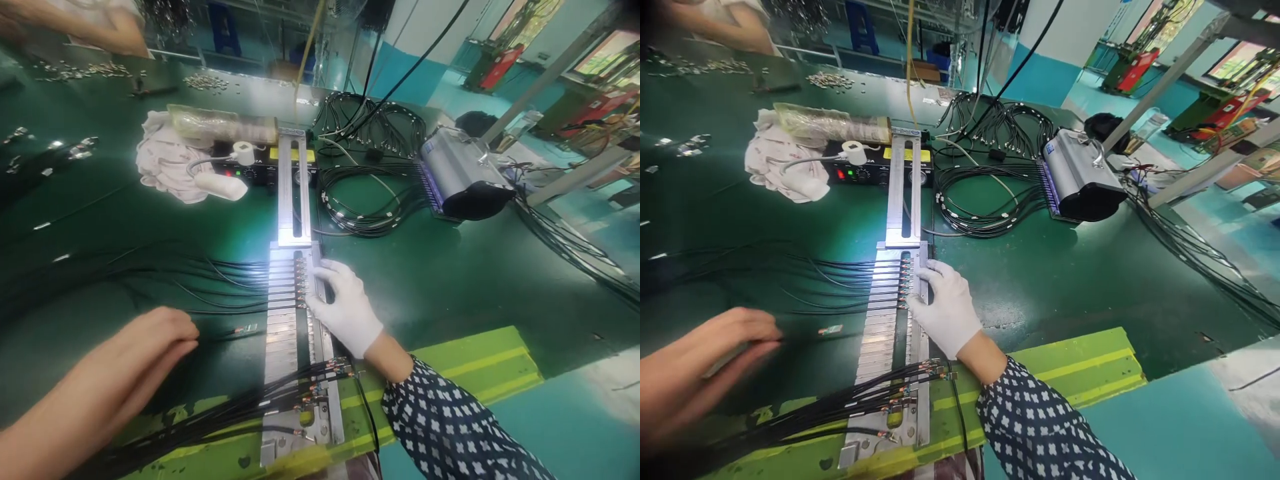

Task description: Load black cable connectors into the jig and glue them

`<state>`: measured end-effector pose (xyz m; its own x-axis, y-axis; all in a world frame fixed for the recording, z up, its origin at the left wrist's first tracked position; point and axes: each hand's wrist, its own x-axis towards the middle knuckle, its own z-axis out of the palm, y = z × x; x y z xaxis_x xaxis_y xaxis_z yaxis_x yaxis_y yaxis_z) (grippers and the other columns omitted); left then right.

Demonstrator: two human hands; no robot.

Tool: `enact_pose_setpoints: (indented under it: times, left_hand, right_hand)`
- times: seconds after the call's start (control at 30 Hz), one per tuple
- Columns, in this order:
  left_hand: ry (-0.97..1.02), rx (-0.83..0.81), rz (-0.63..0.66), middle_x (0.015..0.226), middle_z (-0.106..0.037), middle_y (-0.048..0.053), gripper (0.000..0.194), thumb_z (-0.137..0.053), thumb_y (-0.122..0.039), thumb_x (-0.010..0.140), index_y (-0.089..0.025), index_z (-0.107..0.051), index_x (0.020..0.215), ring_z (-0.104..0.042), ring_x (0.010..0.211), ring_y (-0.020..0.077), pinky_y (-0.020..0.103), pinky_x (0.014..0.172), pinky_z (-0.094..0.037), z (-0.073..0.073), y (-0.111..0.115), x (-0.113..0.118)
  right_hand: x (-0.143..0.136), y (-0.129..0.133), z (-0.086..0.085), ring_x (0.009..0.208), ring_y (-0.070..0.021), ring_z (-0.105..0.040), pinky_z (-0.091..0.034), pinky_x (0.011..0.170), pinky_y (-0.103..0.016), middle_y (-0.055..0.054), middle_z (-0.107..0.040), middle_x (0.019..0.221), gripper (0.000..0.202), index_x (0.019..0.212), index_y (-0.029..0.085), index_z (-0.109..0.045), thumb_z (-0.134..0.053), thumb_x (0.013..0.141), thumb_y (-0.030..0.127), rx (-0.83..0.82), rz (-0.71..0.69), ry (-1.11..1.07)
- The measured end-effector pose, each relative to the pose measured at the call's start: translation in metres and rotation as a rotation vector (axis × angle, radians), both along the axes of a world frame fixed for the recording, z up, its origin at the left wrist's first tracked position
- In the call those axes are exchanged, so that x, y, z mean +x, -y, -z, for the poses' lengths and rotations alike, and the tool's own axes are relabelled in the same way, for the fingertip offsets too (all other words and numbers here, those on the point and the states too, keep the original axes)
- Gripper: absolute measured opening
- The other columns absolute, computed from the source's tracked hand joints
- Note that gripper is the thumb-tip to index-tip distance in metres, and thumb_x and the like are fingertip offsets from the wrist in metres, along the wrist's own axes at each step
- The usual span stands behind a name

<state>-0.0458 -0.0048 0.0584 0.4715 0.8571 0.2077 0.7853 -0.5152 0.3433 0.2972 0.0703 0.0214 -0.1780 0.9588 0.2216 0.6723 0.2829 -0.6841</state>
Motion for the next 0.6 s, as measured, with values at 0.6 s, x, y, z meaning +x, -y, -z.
enact_pose_setpoints:
  times: [0.6]
  left_hand:
    - [0.112,0.052,0.227,0.107,-0.072,-0.001,0.021,-0.045,-0.024,0.116,-0.027,-0.064,0.123,-0.073,0.088,0.0108,0.017,0.081,-0.056,0.013,-0.042,0.060]
  right_hand:
    - [0.000,-0.004,-0.003,0.134,-0.0337,-0.073,-0.057,0.119,-0.053,-0.016,-0.075,0.147,0.041,0.126,0.019,-0.083,-0.080,0.087,0.027,-0.051,-0.005,-0.005]
